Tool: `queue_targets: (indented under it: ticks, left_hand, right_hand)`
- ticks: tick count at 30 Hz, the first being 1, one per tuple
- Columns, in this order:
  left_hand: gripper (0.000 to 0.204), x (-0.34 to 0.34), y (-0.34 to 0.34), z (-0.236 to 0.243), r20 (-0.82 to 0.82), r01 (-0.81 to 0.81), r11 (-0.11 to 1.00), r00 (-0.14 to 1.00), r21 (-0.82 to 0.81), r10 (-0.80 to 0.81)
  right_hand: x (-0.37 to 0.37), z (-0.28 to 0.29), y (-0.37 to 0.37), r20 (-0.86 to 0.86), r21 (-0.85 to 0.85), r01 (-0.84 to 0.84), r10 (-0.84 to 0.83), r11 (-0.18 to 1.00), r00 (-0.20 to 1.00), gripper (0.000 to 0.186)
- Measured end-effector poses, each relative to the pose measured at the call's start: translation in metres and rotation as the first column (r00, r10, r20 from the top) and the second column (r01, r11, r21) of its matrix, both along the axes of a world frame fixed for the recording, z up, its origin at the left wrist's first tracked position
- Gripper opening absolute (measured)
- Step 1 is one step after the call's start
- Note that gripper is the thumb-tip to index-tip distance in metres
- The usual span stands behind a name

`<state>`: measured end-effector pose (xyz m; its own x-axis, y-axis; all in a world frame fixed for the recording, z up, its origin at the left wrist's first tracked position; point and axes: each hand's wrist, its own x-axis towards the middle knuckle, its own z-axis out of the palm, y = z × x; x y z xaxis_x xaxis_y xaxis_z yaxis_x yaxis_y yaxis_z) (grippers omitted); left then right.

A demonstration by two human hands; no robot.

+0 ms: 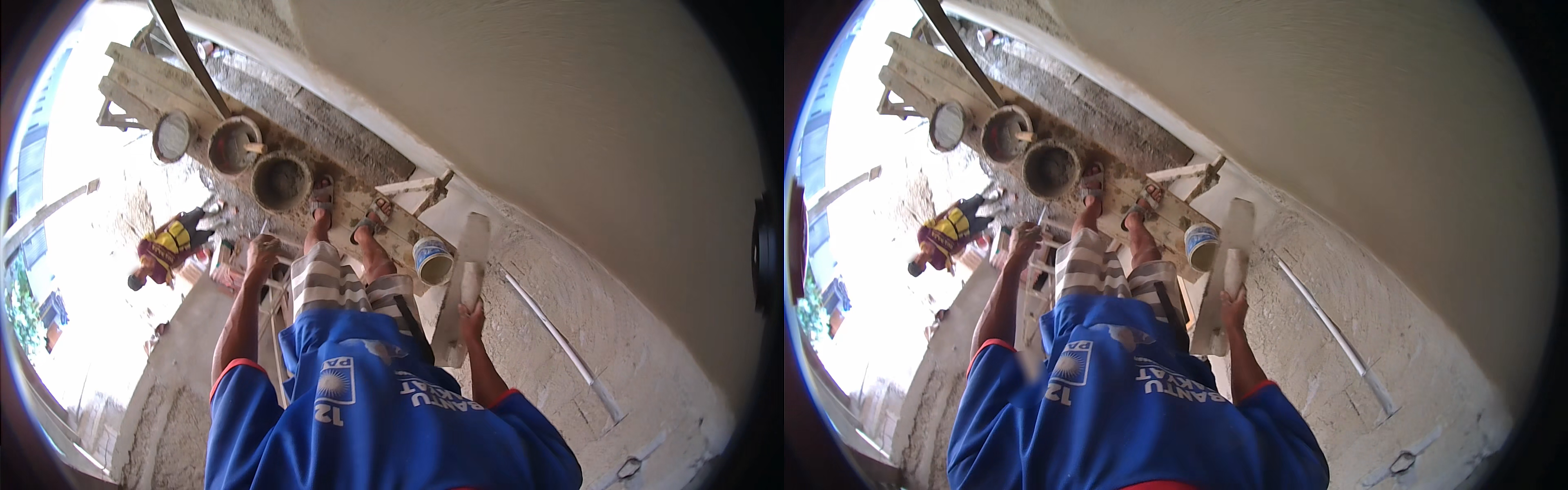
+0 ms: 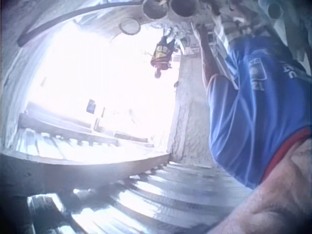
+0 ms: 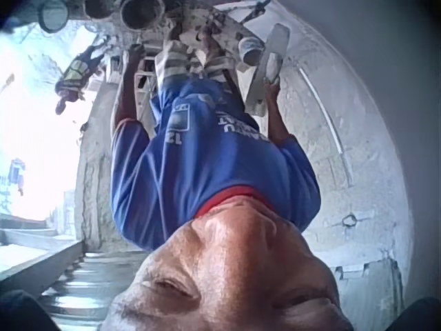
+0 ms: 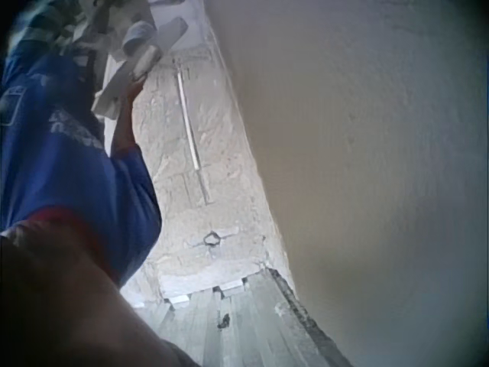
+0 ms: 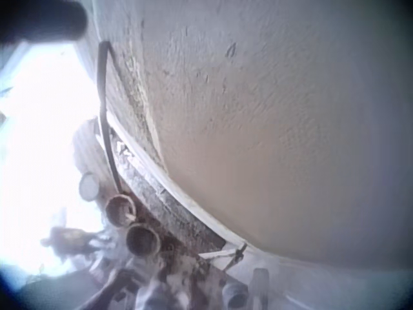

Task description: The person applies plaster to a wall using a float and a trowel, scooping material from buckets and smoothing it across the surface while standing on a wooden scaffold.

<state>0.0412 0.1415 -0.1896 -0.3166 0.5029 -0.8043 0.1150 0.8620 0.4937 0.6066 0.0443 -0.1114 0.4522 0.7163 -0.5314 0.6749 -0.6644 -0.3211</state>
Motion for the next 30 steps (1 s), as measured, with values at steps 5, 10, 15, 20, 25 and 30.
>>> queue_targets:
  ticks: [5, 10, 15, 20, 25, 30]
  left_hand:
    - [0.034, -0.024, -0.075, -0.044, -0.023, -0.105, 0.991, 0.994, -0.084, 0.103]
    - [0.033, -0.027, -0.082, -0.082, -0.013, -0.051, 0.955, 0.999, -0.293, 0.050]
    - [0.032, -0.040, -0.112, -0.152, -0.054, -0.057, 0.910, 0.998, -0.411, 0.038]
    - [0.031, -0.027, -0.079, -0.281, -0.020, 0.073, 0.889, 0.996, -0.452, -0.092]
    - [0.035, -0.018, -0.074, -0.323, 0.031, -0.216, 0.942, 0.972, -0.258, 0.231]
    - [0.041, -0.021, -0.067, -0.346, 0.063, -0.236, 0.948, 0.965, -0.212, 0.254]
  right_hand:
    - [-0.006, -0.116, 0.005, -0.115, -0.332, 0.011, -0.052, 0.943, 0.992, 0.049]
    - [-0.008, -0.272, -0.036, -0.041, -0.285, -0.051, 0.041, 0.957, 0.998, 0.052]
    - [-0.023, -0.416, -0.050, -0.175, -0.623, -0.202, 0.116, 0.756, 0.978, 0.071]
    - [0.025, -0.569, -0.132, 0.030, -0.614, 0.105, -0.110, 0.782, 0.993, 0.074]
    - [-0.028, -0.601, -0.105, -0.124, -0.605, 0.292, -0.449, 0.741, 0.885, 0.061]
    - [-0.030, -0.622, -0.083, 0.003, -0.815, 0.343, -0.589, 0.467, 0.808, 0.060]
